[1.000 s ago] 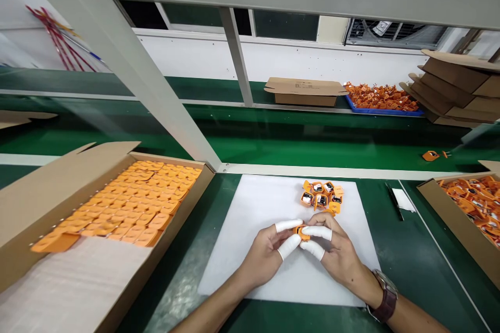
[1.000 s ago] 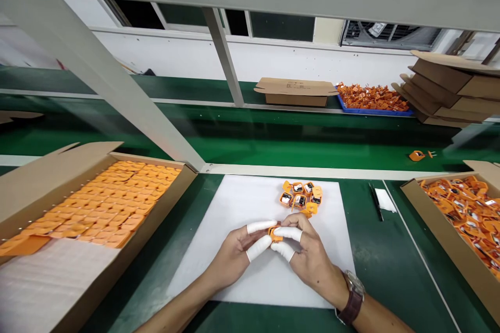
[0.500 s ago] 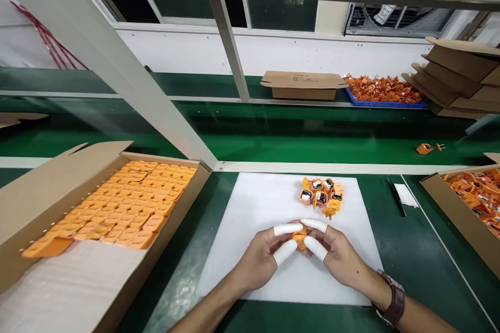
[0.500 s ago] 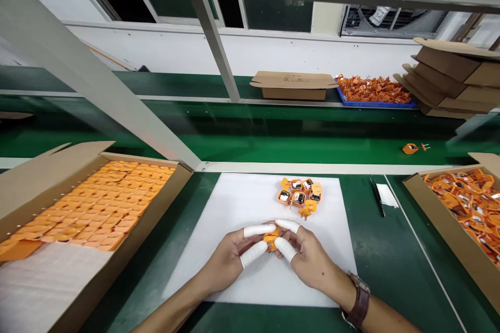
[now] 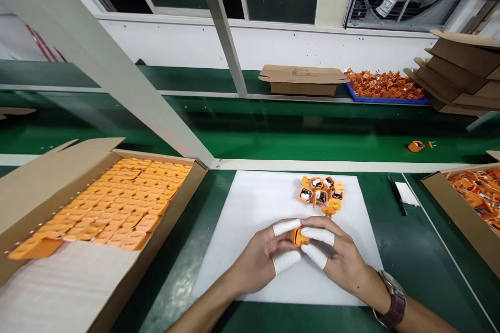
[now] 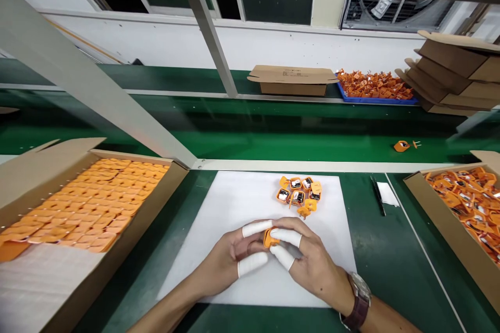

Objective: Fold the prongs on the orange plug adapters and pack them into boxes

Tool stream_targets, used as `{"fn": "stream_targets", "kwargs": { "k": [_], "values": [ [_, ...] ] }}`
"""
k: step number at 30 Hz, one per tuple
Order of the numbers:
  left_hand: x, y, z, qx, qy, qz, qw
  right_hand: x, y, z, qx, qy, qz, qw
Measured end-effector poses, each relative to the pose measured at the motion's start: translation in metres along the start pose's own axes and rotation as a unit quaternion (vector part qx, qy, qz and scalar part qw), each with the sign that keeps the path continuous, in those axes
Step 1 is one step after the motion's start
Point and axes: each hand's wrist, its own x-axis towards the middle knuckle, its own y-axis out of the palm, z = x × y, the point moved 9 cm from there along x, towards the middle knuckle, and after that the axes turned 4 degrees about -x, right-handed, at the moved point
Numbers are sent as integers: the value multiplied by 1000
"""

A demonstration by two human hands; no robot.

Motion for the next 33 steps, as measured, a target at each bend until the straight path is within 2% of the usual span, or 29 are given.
{"fn": "stream_targets", "kwargs": {
  "k": [6,11,16,23,29,33],
  "values": [
    [1,-9,4,-6,-4,-58,998,-2,-4,6,19,-8,-16,1000],
    [3,-12,6,-8,15,-81,997,-4,1,-2,17,39,-6,999],
    [2,-11,7,-12,25,-85,996,-4,7,-3,13,61,32,998],
    [1,-11,7,-3,9,-77,997,-4,7,-4,-6,42,23,999],
    [1,-4,5,5,6,-48,999,2,8,-6,24,44,31,998],
    [0,-9,1,26,28,-56,998,1,13,-11,62,57,47,995]
  ]
}}
